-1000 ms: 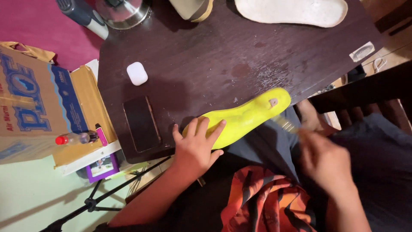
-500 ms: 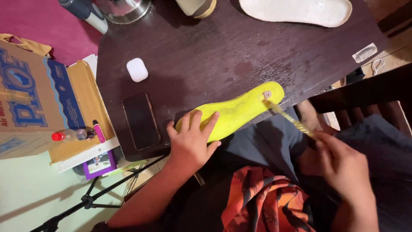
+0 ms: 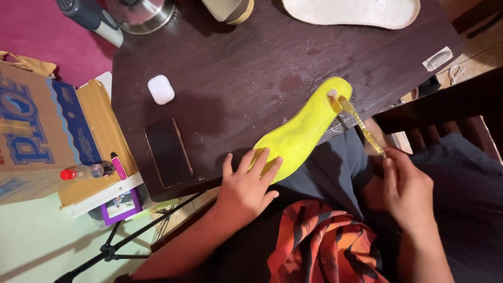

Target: The person paints a yellow shoe insole with a brush, applying a clear or light-colored liquid across the entire surface. They hold the insole steady with one hand while brushing with the other, occasionally repositioning the insole to cover all areas.

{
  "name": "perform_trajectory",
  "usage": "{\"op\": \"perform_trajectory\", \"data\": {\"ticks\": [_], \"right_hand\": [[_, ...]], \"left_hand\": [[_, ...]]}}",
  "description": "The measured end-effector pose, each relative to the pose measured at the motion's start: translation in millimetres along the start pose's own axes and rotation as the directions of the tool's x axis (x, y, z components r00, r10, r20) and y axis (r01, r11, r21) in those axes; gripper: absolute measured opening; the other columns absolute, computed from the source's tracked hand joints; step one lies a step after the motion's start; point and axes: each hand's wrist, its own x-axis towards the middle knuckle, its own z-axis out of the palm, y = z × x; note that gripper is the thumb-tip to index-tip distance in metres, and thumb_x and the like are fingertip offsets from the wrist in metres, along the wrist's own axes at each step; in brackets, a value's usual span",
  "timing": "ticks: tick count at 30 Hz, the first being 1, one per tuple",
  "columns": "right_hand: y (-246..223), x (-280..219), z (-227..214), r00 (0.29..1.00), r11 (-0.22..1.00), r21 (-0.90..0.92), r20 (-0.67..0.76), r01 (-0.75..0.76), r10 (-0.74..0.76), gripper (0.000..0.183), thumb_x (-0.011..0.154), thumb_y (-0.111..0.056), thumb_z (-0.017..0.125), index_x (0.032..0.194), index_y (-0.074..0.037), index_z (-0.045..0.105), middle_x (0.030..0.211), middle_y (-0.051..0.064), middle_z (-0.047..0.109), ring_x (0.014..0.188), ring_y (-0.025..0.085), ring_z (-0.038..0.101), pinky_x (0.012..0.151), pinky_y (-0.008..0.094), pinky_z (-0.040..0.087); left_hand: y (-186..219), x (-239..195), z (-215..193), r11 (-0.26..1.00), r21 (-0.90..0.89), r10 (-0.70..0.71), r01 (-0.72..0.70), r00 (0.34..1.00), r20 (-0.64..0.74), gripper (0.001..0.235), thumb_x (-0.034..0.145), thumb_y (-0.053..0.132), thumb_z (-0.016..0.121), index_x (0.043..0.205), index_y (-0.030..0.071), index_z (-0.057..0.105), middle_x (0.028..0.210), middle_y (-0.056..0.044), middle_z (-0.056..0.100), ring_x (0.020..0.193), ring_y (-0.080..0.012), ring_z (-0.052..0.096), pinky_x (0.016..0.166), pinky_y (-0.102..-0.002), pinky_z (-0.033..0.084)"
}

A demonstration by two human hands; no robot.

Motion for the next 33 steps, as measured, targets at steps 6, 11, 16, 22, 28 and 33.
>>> {"op": "perform_trajectory", "data": {"ticks": [6, 11, 16, 22, 28, 33], "right_hand": [[-10, 3, 13, 0.98, 0.998, -0.058, 0.201, -0.001, 0.013, 0.05, 0.101, -0.019, 0.053, 0.151, -0.027, 0.054, 0.084, 0.021, 0.073, 0.061, 0.038, 0.067, 0.065, 0.046, 0.049], [-28, -8, 24, 0.956, 0.985, -0.039, 0.251, 0.167, -0.152, 0.053, 0.097, -0.021, 0.053, 0.15, -0.025, 0.054, 0.086, 0.014, 0.076, 0.068, 0.034, 0.072, 0.067, 0.043, 0.053], [-35, -9, 25, 0.876, 0.935, -0.232, 0.464, 0.267, -0.135, 0.065, 0.09, -0.031, 0.053, 0.154, -0.039, 0.044, 0.059, 0.012, 0.07, 0.056, 0.032, 0.071, 0.061, 0.044, 0.054], [-36, -13, 32, 0.886, 0.951, -0.157, 0.427, 0.268, -0.18, 0.053, 0.091, -0.029, 0.052, 0.144, -0.031, 0.053, 0.056, 0.018, 0.065, 0.058, 0.038, 0.069, 0.06, 0.048, 0.051], [-67, 10, 40, 0.91, 0.999, 0.039, 0.413, 0.005, -0.021, 0.062, 0.091, -0.02, 0.051, 0.152, -0.03, 0.05, 0.071, 0.026, 0.075, 0.079, 0.049, 0.072, 0.077, 0.061, 0.054], [-62, 3, 31, 0.922, 0.972, 0.23, 0.384, -0.049, -0.044, 0.063, 0.088, -0.013, 0.049, 0.149, -0.024, 0.057, 0.05, 0.019, 0.067, 0.053, 0.033, 0.069, 0.062, 0.047, 0.055]], "left_hand": [[0, 2, -1, 0.998, 0.065, 0.018, -0.017, 1.0, -0.013, 0.086, 0.076, 0.067, 0.072, 0.144, 0.018, 0.055, 0.11, -0.006, 0.056, 0.094, -0.0274, 0.052, 0.071, -0.046, 0.04], [0, 3, -2, 0.995, -0.087, 0.032, -0.038, 0.997, -0.07, 0.054, 0.076, 0.048, 0.075, 0.112, 0.011, 0.06, 0.157, -0.012, 0.047, 0.148, -0.0296, 0.039, 0.111, -0.072, 0.029], [-2, 3, 10, 1.0, -0.027, 0.013, -0.013, 1.0, -0.006, 0.094, 0.078, 0.054, 0.074, 0.157, 0.019, 0.039, 0.137, -0.004, 0.053, 0.139, -0.0271, 0.045, 0.112, -0.069, 0.029], [-5, 2, 29, 0.997, -0.077, 0.017, -0.013, 0.998, 0.053, 0.088, 0.078, 0.044, 0.077, 0.154, 0.018, 0.042, 0.16, -0.011, 0.037, 0.147, -0.0333, 0.034, 0.115, -0.062, 0.028], [5, 8, 13, 0.986, -0.162, 0.022, 0.025, 0.958, 0.285, 0.091, 0.086, 0.039, 0.073, 0.16, 0.011, 0.027, 0.167, -0.017, 0.018, 0.157, -0.034, 0.011, 0.12, -0.071, 0.005], [8, 9, 13, 0.99, -0.14, 0.029, 0.018, 0.945, 0.326, 0.096, 0.086, 0.039, 0.075, 0.16, 0.005, 0.023, 0.168, -0.022, 0.012, 0.158, -0.0339, 0.009, 0.124, -0.061, 0.009]]}}
